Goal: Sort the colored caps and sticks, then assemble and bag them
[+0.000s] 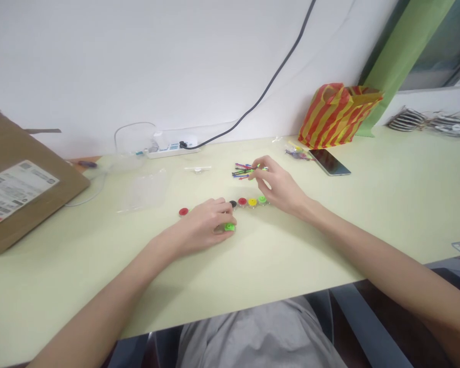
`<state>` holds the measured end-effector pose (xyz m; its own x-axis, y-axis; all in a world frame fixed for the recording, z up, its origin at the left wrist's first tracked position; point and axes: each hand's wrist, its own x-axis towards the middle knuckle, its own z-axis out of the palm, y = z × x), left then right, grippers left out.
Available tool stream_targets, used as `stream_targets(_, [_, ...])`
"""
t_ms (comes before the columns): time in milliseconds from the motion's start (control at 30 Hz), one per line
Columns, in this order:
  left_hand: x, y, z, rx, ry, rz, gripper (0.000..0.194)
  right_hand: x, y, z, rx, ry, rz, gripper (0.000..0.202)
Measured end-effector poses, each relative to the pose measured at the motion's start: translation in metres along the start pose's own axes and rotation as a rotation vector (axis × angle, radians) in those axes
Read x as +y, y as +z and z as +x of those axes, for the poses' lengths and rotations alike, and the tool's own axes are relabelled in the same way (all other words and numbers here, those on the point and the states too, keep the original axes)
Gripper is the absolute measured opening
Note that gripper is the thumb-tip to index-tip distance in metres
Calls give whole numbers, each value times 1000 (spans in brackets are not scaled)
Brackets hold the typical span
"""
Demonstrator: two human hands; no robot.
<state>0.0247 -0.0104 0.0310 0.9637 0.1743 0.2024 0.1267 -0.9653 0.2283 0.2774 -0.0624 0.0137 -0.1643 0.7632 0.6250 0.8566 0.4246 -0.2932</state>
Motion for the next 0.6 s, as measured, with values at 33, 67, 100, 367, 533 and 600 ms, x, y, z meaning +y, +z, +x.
stream_targets(33, [-1, -1, 0, 6, -6, -8, 12, 0, 0, 0, 2, -2, 2, 28])
stream_targets(67, [-2, -2, 0, 11, -9, -15, 11, 0, 0, 0, 4, -3, 4, 28])
stream_targets(100, [-3, -3, 0, 15, -12, -19, 11, 1, 0, 0, 6, -4, 5, 28])
stream_targets(367, [-12, -3, -2, 21, -17, -4, 10, -2, -1, 0, -26, -19, 35, 30])
stream_targets(533, [-16, -3, -4, 38, 4, 63, 9, -4, -1, 0, -43, -22, 28, 30])
stream_targets(600, [-17, -4, -4, 58, 15, 77, 7, -3, -1, 0, -49, -32, 14, 29])
